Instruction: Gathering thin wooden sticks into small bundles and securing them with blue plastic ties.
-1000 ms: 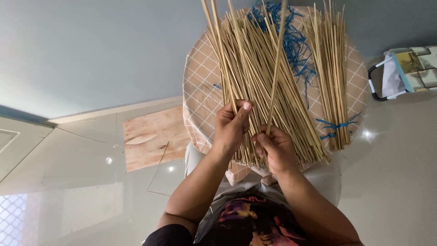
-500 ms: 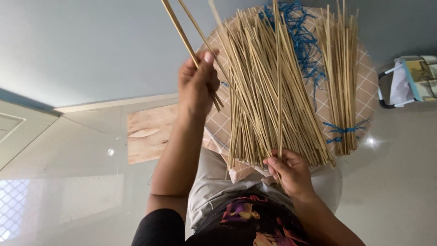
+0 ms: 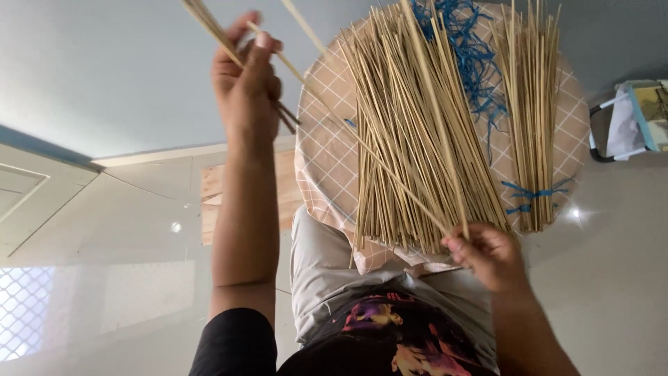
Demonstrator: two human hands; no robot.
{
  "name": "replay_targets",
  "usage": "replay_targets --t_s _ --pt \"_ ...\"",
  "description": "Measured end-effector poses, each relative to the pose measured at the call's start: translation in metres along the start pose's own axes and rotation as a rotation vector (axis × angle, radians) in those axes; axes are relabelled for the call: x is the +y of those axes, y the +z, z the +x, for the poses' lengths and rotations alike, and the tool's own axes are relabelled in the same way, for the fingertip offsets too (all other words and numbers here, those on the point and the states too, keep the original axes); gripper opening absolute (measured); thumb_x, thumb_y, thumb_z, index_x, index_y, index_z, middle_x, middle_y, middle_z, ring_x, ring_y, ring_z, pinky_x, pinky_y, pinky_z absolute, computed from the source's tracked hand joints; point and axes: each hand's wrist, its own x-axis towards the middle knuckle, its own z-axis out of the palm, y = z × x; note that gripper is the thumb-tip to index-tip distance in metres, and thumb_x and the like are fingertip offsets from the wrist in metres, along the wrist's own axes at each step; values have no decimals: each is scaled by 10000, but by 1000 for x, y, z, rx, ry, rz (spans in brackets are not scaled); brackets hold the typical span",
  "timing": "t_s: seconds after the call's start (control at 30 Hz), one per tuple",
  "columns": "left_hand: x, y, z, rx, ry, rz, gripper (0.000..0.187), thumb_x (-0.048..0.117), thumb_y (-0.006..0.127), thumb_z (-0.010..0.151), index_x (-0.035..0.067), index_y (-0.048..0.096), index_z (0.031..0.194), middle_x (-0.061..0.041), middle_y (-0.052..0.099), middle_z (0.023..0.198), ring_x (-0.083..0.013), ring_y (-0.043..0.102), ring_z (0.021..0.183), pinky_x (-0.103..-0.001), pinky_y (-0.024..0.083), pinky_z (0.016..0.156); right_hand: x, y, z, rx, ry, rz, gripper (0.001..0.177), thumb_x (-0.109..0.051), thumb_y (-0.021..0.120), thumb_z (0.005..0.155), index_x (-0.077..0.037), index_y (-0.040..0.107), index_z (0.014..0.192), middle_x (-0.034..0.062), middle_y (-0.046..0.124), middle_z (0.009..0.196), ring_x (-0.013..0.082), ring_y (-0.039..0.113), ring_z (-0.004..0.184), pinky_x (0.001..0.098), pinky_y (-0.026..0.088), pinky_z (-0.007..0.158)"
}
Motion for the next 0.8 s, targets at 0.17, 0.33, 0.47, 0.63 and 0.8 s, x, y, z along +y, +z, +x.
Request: replay_targets --t_s 0.17,0.33,0.47,0.63,0.8 --pt "7 -30 -3 88 -40 169 188 61 752 975 60 657 1137 -51 711 845 -40 363 464 -207 261 397 -30 -29 17 282 33 11 151 -90 722 906 -73 695 1054 62 733 874 51 535 503 179 439 401" --pt "9 -47 -18 142 -207 348 109 124 733 985 74 652 1037 -84 762 943 -26 430 500 -184 332 436 -50 -46 45 621 -80 169 205 19 715 890 -68 631 1056 27 635 810 67 489 507 175 396 474" --pt "8 -64 -35 133 -249 373 82 106 719 1004 61 672 1054 -101 758 948 -10 393 462 -166 320 425 -57 -53 50 550 -196 174 263 -127 731 972 -65 678 1222 101 732 986 60 507 537 165 409 479" --pt "11 -84 -44 197 -264 265 70 -3 667 1006 50 695 1043 -92 749 912 4 378 444 -150 260 401 -53 -56 53 500 -239 191 264 -14 742 938 -56 688 1193 88 724 921 53 532 568 157 446 509" --pt "16 -88 -52 234 -284 302 92 -19 662 994 60 700 1022 -90 753 894 8 328 411 -150 244 382 -50 -54 54 547 -214 222 231 -70 700 987 -45 673 1215 119 739 996 59 533 535 157 427 467"
